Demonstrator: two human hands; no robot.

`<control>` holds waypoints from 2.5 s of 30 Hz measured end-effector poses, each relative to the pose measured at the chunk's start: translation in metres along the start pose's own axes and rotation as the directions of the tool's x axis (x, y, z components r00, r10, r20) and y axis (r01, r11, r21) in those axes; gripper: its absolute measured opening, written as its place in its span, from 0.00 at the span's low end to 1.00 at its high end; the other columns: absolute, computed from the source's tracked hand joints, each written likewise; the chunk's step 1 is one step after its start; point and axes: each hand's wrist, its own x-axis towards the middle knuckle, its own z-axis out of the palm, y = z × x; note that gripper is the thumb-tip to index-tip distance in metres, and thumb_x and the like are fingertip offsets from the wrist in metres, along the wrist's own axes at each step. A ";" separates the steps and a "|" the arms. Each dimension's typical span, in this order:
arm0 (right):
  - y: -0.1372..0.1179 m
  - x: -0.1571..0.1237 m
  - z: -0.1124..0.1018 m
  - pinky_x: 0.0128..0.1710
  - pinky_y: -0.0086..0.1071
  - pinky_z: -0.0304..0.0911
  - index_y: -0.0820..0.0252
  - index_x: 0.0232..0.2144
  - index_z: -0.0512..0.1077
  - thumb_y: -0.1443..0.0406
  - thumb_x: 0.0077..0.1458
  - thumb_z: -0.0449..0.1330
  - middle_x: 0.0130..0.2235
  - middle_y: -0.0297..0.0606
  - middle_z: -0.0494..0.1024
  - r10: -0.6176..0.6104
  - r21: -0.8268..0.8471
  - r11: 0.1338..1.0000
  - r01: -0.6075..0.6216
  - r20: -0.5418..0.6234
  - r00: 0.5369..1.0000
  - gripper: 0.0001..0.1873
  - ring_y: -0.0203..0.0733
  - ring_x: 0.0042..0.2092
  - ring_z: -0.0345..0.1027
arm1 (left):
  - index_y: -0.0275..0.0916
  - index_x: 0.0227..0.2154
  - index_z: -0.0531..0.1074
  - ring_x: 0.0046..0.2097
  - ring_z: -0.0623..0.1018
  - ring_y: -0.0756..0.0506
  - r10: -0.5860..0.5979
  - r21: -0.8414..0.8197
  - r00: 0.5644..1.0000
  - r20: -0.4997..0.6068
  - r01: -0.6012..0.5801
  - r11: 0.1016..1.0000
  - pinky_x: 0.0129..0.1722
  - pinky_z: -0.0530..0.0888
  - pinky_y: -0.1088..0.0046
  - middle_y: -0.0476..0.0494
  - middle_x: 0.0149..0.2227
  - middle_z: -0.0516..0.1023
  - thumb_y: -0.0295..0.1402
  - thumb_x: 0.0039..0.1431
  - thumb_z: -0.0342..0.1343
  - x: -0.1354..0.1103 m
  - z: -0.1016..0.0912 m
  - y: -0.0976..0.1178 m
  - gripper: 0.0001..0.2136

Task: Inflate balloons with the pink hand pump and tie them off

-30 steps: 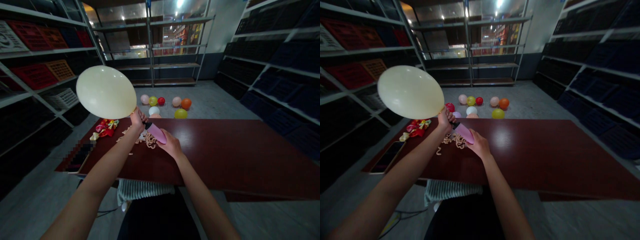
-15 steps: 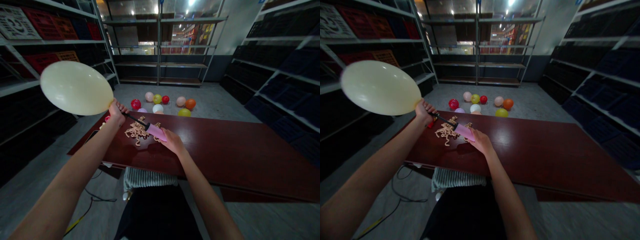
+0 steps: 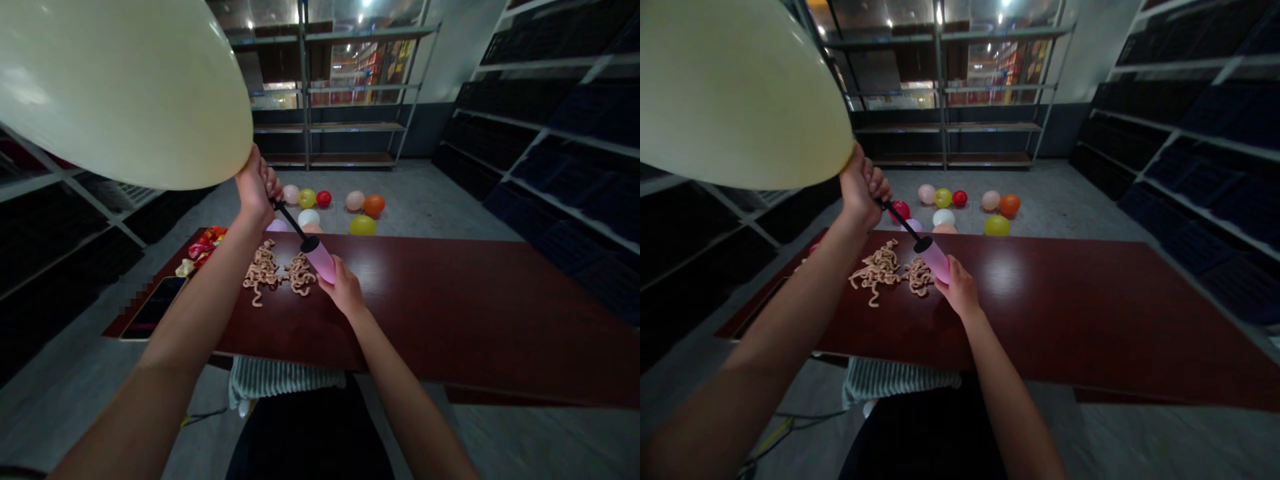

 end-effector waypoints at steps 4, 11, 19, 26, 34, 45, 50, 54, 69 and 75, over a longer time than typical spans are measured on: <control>0.000 0.003 0.000 0.43 0.41 0.74 0.60 0.60 0.62 0.56 0.61 0.61 0.50 0.50 0.80 0.068 0.007 0.998 -0.068 -0.008 0.998 0.28 0.54 0.46 0.79 | 0.41 0.22 0.51 0.15 0.50 0.56 -0.084 -0.034 0.996 -0.024 0.083 0.996 0.17 0.48 0.75 0.57 0.16 0.44 0.51 0.64 0.59 -0.006 0.010 -0.052 0.27; -0.004 0.004 -0.005 0.43 0.40 0.75 0.59 0.64 0.59 0.57 0.60 0.62 0.56 0.48 0.78 0.071 -0.046 0.996 -0.070 0.015 0.997 0.33 0.53 0.48 0.79 | 0.41 0.19 0.50 0.14 0.50 0.54 -0.174 0.041 0.985 -0.003 0.174 0.984 0.14 0.48 0.74 0.56 0.12 0.48 0.49 0.66 0.56 -0.022 -0.014 -0.097 0.27; -0.013 0.003 0.001 0.47 0.40 0.75 0.63 0.64 0.60 0.56 0.60 0.64 0.57 0.50 0.78 -0.073 -0.069 0.995 0.077 0.056 0.996 0.35 0.52 0.51 0.78 | 0.41 0.20 0.47 0.13 0.49 0.54 -0.246 -0.108 0.961 -0.126 0.233 0.966 0.14 0.50 0.76 0.57 0.12 0.48 0.46 0.72 0.48 -0.015 -0.071 -0.069 0.26; -0.020 0.001 0.000 0.50 0.41 0.73 0.60 0.61 0.64 0.58 0.58 0.66 0.56 0.49 0.78 -0.143 -0.055 0.986 0.156 0.187 0.972 0.32 0.51 0.52 0.77 | 0.41 0.20 0.46 0.13 0.51 0.54 -0.205 -0.180 0.954 -0.220 0.167 0.969 0.15 0.52 0.76 0.57 0.12 0.49 0.45 0.70 0.51 -0.014 -0.118 -0.028 0.27; -0.028 0.005 -0.005 0.49 0.42 0.73 0.58 0.56 0.67 0.58 0.58 0.66 0.51 0.47 0.80 -0.170 0.012 0.985 0.172 0.233 0.957 0.27 0.52 0.50 0.78 | 0.39 0.21 0.44 0.13 0.50 0.54 -0.151 -0.149 0.952 -0.264 0.115 0.982 0.15 0.52 0.77 0.57 0.12 0.48 0.47 0.73 0.46 -0.008 -0.133 0.043 0.27; 0.000 -0.001 0.003 0.46 0.44 0.75 0.62 0.59 0.64 0.56 0.60 0.64 0.51 0.52 0.80 -0.034 0.031 0.999 0.034 -0.002 0.999 0.29 0.54 0.48 0.79 | 0.41 0.19 0.47 0.14 0.47 0.54 0.038 0.020 0.998 -0.049 -0.037 0.999 0.15 0.48 0.74 0.57 0.12 0.45 0.43 0.74 0.45 -0.002 -0.011 0.029 0.26; 0.003 0.001 0.002 0.43 0.41 0.75 0.62 0.57 0.64 0.53 0.62 0.60 0.48 0.51 0.81 0.051 0.037 0.998 -0.049 -0.050 0.997 0.27 0.54 0.45 0.80 | 0.42 0.20 0.50 0.13 0.49 0.54 -0.025 0.116 0.999 0.038 0.020 0.993 0.16 0.48 0.73 0.56 0.12 0.48 0.43 0.73 0.47 0.005 0.023 -0.030 0.24; 0.001 0.002 -0.001 0.41 0.39 0.74 0.60 0.56 0.64 0.52 0.63 0.58 0.47 0.49 0.81 0.130 0.030 0.991 -0.128 -0.072 0.989 0.25 0.52 0.43 0.80 | 0.42 0.18 0.51 0.12 0.51 0.55 -0.147 0.181 0.982 0.115 0.125 0.976 0.14 0.49 0.75 0.56 0.11 0.49 0.46 0.68 0.55 -0.006 0.024 -0.083 0.26; -0.015 0.004 0.000 0.47 0.40 0.73 0.57 0.57 0.66 0.58 0.60 0.64 0.49 0.45 0.80 -0.088 -0.061 0.993 0.098 0.153 0.984 0.25 0.50 0.49 0.78 | 0.40 0.19 0.48 0.13 0.51 0.55 -0.155 -0.113 0.978 -0.139 0.140 0.984 0.15 0.51 0.76 0.57 0.12 0.48 0.42 0.72 0.48 -0.026 -0.080 -0.055 0.25; -0.025 0.004 -0.005 0.45 0.39 0.72 0.57 0.52 0.69 0.55 0.60 0.64 0.46 0.43 0.80 -0.126 -0.083 0.986 0.148 0.231 0.965 0.22 0.49 0.46 0.78 | 0.40 0.20 0.46 0.14 0.50 0.54 -0.118 -0.151 0.963 -0.241 0.082 0.985 0.16 0.51 0.76 0.56 0.13 0.49 0.44 0.72 0.48 -0.022 -0.116 -0.019 0.26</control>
